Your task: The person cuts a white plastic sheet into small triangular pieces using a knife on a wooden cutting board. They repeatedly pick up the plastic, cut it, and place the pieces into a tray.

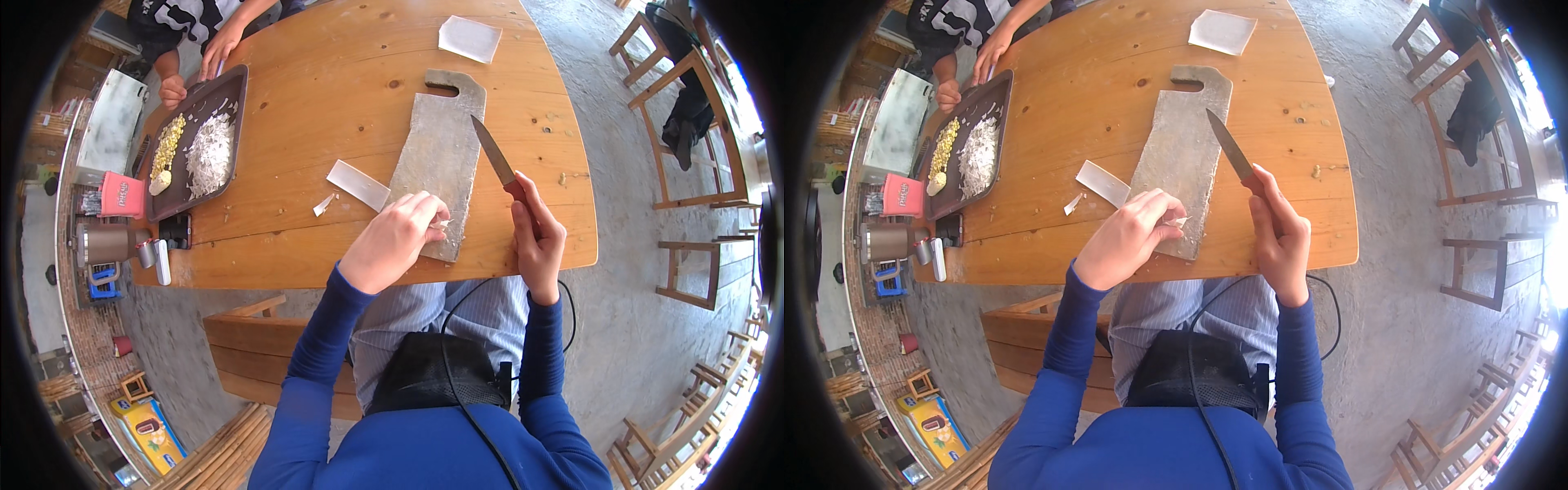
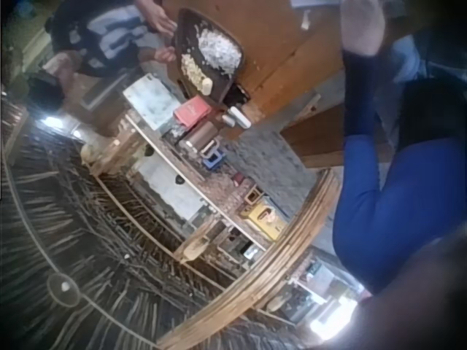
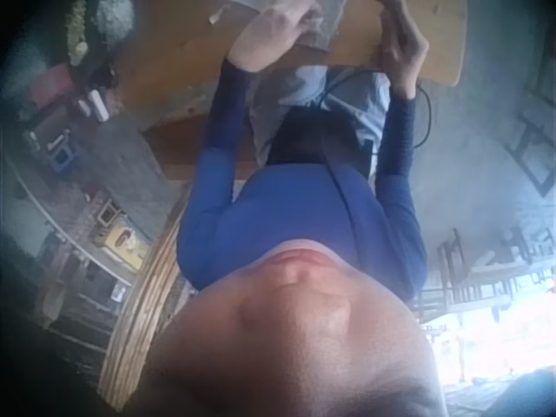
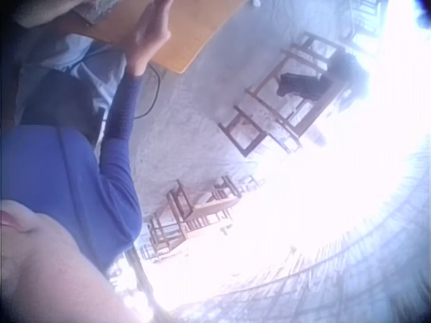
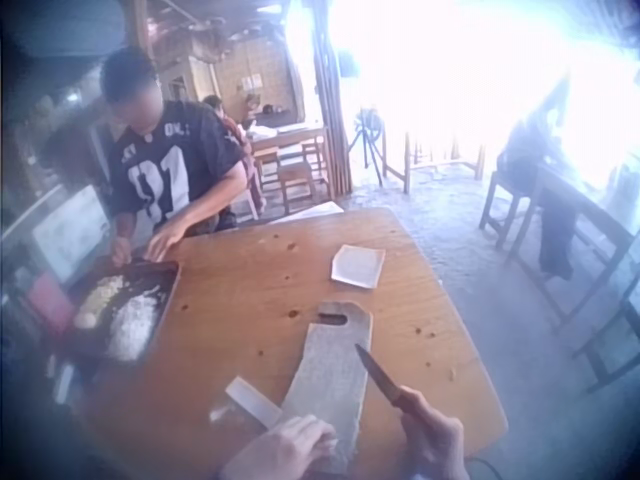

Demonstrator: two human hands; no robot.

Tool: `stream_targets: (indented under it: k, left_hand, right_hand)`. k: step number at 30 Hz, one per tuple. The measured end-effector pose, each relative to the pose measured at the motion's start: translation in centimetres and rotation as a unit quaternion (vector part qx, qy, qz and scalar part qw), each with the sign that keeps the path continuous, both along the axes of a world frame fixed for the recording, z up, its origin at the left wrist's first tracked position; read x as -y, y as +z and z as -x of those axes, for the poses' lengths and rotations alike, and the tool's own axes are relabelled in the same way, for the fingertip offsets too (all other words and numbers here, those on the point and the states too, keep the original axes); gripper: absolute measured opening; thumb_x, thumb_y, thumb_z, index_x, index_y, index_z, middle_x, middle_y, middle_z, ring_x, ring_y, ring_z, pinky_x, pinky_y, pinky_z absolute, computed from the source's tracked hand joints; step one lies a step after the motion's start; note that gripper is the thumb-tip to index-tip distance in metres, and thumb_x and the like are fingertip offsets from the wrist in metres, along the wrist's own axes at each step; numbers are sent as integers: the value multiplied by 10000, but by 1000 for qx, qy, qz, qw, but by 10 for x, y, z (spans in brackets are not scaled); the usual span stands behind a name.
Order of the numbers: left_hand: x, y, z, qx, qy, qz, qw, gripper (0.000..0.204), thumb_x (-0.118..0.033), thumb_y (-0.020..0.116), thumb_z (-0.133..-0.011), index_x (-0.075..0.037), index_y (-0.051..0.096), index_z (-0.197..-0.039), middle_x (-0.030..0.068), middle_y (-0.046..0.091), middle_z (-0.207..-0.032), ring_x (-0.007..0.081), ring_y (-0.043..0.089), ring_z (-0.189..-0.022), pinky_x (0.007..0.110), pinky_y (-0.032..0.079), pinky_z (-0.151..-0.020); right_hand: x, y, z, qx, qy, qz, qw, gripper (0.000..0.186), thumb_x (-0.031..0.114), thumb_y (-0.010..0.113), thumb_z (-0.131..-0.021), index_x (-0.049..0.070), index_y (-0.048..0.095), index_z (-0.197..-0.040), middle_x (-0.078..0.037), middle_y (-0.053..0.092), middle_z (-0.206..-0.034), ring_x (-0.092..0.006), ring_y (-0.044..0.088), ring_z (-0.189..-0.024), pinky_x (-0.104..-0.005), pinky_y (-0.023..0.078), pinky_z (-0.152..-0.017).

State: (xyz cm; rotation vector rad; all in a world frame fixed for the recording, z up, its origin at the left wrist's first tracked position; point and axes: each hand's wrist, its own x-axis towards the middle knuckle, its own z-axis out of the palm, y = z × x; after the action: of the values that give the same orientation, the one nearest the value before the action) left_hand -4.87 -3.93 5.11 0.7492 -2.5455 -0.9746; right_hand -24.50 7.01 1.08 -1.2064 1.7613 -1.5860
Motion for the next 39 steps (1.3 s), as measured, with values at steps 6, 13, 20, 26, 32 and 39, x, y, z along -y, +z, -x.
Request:
stream_targets:
  k: [6, 13, 20, 26, 32, 39]
  left_hand:
    - [-3, -2, -3, 15, -4, 31, 999, 121, -32, 666, -867, 2, 587, -951, 122, 620, -950, 316, 614, -968, 408, 498, -834]
    - [-3, -6, 2, -7, 10, 29, 1000, 67, 13, 629, -884, -3, 587, -933, 124, 606, -938, 332, 623, -910, 408, 506, -784]
    - [20, -6, -15, -91, 68, 45, 992, 31, -3, 629, -907, 0, 602, -922, 128, 597, -892, 295, 626, -833, 370, 491, -710]
    - [95, -2, -88, -124, 258, 131, 949, 50, -63, 619, -948, -25, 636, -920, 129, 634, -860, 279, 636, -788, 355, 494, -702]
    - [182, -10, -224, -26, 485, 267, 832, 119, -119, 648, -931, -6, 671, -962, 187, 708, -899, 342, 688, -861, 395, 526, -764]
    - [196, -24, -273, 79, 534, 370, 757, 225, -258, 665, -931, -96, 689, -1084, 87, 653, -1147, 317, 575, -1108, 443, 431, -959]
  right_hand:
    - [0, 1, -2, 22, -4, -18, 1000, 376, -5, 546, -973, -5, 575, -1348, -150, 718, -1138, -173, 661, -1091, -288, 476, -965]
    - [-1, -1, 2, 17, -8, -16, 1000, 376, -6, 547, -973, -7, 575, -1348, -150, 719, -1137, -178, 663, -1089, -289, 477, -964]
    - [1, -1, 0, 1, -7, -16, 1000, 380, -20, 536, -969, -10, 578, -1346, -148, 717, -1140, -179, 658, -1094, -291, 473, -972]
    - [-1, -4, 1, 31, -11, -19, 999, 381, -23, 510, -979, -20, 570, -1355, -135, 698, -1148, -172, 624, -1128, -290, 446, -990]
    - [-1, 1, -4, 28, -4, -25, 999, 388, -19, 502, -985, -18, 562, -1368, -137, 696, -1159, -169, 616, -1140, -288, 433, -1002]
    - [0, 0, -2, 30, -7, -18, 999, 390, -19, 504, -983, -21, 559, -1369, -142, 695, -1163, -169, 613, -1144, -289, 431, -1007]
